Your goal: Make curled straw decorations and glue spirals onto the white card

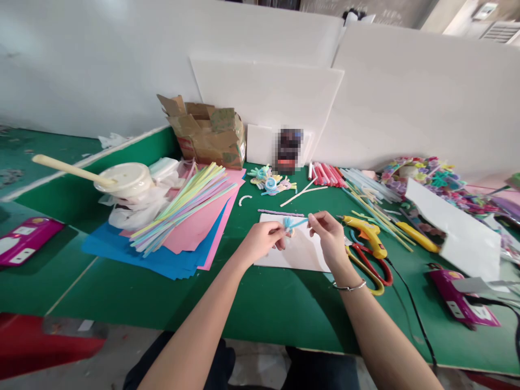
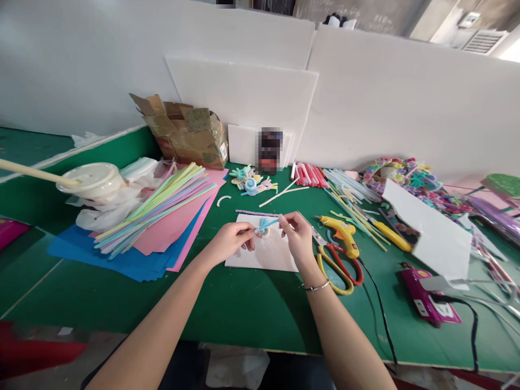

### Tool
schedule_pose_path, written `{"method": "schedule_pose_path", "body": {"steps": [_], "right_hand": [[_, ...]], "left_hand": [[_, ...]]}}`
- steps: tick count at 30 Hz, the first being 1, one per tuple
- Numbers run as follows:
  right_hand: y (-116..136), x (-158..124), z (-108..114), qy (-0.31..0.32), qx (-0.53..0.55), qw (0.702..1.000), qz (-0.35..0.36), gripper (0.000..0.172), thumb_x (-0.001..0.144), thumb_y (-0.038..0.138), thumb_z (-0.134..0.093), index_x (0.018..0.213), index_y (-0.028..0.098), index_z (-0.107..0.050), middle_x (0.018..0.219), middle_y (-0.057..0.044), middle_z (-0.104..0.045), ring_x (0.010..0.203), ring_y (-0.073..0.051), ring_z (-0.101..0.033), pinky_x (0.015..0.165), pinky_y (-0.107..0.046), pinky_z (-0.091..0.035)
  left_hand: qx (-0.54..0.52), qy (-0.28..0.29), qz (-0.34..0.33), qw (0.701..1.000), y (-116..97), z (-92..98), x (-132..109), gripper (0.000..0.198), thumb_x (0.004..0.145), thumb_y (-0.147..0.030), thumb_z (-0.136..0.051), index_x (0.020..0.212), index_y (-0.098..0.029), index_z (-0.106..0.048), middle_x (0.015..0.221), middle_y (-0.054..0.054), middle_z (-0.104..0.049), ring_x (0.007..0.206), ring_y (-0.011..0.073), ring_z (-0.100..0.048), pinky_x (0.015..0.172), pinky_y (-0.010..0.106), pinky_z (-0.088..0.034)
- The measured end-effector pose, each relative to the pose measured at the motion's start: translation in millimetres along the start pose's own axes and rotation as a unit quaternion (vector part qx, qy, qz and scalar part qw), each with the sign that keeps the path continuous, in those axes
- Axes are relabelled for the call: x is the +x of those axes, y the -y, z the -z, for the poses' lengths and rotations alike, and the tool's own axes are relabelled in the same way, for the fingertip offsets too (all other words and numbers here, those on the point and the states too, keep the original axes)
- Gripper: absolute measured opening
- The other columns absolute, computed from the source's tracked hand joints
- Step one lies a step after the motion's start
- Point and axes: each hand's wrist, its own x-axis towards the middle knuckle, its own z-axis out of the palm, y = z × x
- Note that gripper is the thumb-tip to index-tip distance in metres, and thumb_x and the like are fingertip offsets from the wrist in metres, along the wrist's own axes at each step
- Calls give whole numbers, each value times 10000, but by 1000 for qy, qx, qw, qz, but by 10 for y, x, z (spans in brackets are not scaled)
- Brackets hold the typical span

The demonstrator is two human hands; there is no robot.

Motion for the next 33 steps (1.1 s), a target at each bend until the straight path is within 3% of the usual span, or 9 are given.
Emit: {"method": "schedule_pose_path", "body": {"steps": [11,22,29,33], "right_hand": [[21,-12,-9,5,20,1000,-21,304,707,451,-690,607,193,-562,572,31,-519,504,-91,-452,483,-244,-396],[-24,9,10,-8,39,999,-32,287,712,435,-693,616,194,-571,589,28,-526,542,-97,-471,502,-241,-386],[25,-16,-24,-10,28,999,-28,312,688,461,-702,604,193,-567,577,24,-528,521,-97,-457,489,-246,-394],[9,0,0,-29,30,999,-27,316,693,466,-696,605,196,-557,577,25,-524,535,-101,-466,488,-245,-391]], "left_hand": [[-81,-20,-42,996,163,29,121,192,799,-313,-547,720,-148,-604,559,-5,-598,537,103,-563,559,216,-458],[-76,-22,-35,996,119,52,113,218,801,-331,-546,686,-156,-607,580,6,-623,542,107,-574,551,214,-459],[-57,-119,-40,990,76,16,121,233,806,-288,-502,617,-171,-573,592,13,-639,614,128,-616,531,195,-456],[-44,-85,-29,995,60,40,99,245,817,-283,-500,619,-167,-588,602,8,-641,564,108,-594,543,194,-470]]}}
